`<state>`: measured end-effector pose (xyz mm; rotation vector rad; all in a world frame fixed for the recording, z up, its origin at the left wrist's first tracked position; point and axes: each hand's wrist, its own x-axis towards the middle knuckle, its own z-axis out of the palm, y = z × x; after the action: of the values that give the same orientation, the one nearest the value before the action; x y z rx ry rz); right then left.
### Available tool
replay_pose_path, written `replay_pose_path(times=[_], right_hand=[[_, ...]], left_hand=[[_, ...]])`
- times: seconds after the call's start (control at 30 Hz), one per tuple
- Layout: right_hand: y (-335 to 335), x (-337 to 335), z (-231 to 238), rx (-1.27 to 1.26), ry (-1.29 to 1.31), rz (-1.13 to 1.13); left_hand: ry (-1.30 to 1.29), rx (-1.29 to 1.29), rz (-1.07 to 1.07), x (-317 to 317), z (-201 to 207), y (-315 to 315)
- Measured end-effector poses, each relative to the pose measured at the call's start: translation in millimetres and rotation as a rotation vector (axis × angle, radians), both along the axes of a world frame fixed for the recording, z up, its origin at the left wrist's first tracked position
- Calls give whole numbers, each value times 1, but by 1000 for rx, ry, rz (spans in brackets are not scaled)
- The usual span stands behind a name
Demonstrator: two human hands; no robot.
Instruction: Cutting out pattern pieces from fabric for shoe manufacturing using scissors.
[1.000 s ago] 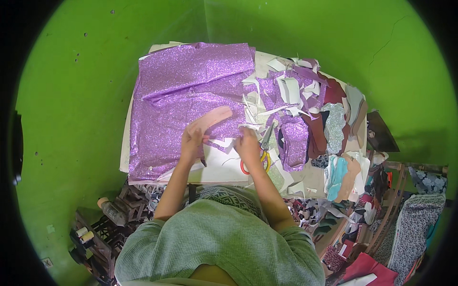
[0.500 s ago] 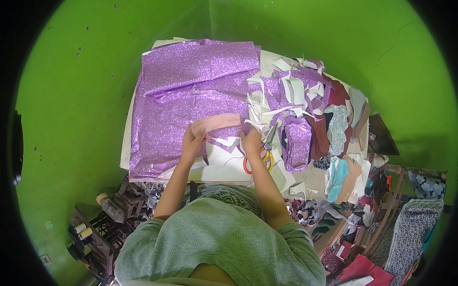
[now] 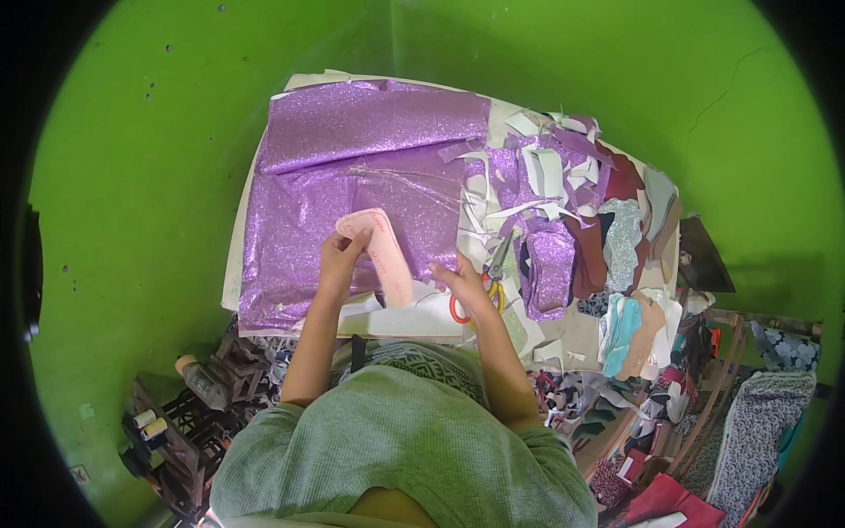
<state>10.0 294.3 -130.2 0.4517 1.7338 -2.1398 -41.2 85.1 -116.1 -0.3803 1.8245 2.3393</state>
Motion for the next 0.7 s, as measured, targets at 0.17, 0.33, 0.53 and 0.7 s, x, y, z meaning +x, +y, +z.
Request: replay_pose_path(times=[0.17,0.33,0.53,0.7], right_hand=[[-2,-1,2,-40,-129,46],[-3,-1,-3,-98,-210,-49],[19,-10,-28,159,-247,177],[28,-22,-30,-136,-152,-20]], left_hand=[[-117,-89,-148,-6,1,8],[-54,-201,-270,-28,-14,30],[8,-205,-352,-57,-31,57],[-1,-388,-402,-68,-21,73]])
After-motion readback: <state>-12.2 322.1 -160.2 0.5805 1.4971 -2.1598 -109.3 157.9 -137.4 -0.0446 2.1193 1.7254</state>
